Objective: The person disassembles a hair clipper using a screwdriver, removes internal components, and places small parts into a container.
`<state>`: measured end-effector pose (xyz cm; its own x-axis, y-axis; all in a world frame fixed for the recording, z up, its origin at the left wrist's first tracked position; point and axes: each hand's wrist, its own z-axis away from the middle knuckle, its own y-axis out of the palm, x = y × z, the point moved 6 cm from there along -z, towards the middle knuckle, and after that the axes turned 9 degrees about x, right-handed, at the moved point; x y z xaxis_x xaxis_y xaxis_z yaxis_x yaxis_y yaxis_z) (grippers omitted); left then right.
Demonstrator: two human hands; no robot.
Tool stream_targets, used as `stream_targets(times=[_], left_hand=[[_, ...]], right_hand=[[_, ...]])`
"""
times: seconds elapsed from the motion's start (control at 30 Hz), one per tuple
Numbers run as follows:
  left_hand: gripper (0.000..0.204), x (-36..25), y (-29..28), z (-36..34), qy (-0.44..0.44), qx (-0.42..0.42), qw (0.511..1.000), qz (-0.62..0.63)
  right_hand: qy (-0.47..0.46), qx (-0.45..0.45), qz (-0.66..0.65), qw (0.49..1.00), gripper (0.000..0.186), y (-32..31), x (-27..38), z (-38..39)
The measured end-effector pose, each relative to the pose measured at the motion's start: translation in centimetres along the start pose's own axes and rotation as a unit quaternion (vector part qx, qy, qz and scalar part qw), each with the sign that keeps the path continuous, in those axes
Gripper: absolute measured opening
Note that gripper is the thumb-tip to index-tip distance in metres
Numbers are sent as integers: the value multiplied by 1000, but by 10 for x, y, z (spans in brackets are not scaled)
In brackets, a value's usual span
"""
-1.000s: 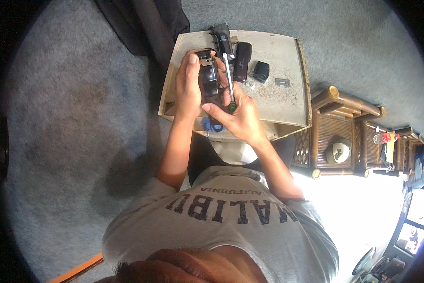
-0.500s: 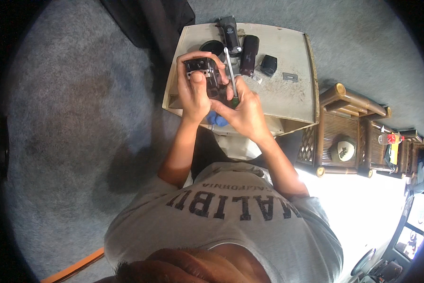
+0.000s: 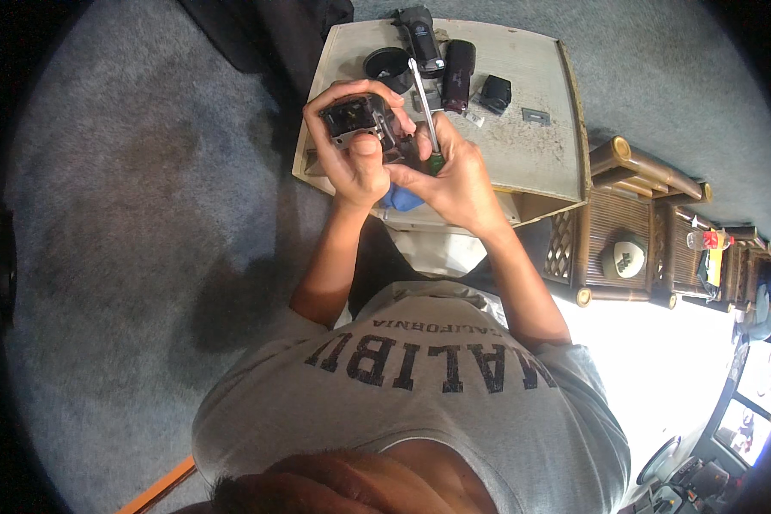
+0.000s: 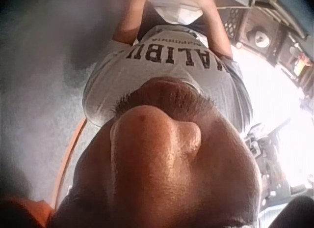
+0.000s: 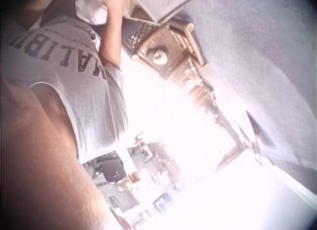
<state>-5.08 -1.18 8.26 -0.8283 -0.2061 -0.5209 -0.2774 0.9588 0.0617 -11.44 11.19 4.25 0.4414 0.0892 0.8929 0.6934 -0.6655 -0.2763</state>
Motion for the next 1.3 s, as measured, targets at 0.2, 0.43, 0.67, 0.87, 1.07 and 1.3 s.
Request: stream_targets(times=[0.2, 0.43, 0.67, 0.87, 1.07, 1.3], left_hand=[[57, 4, -2, 0, -23, -5, 1000, 14], [55, 3, -1, -2, -43, -3, 999, 33], [54, 7, -1, -7, -100, -43, 994, -27], [46, 32, -17, -1, -261, -150, 942, 146], [42, 46, -34, 12, -337, -169, 892, 252], [38, 52, -35, 22, -366, -175, 872, 272]], right_hand=[[71, 17, -72, 995, 44, 3, -4, 0], [20, -7, -18, 1000, 45, 2, 2, 2], [26, -3, 42, 999, 46, -2, 11, -1], [7, -30, 18, 999, 42, -2, 14, -7], [28, -30, -14, 999, 31, -6, 13, -6], [96, -73, -127, 985, 41, -62, 16, 7]])
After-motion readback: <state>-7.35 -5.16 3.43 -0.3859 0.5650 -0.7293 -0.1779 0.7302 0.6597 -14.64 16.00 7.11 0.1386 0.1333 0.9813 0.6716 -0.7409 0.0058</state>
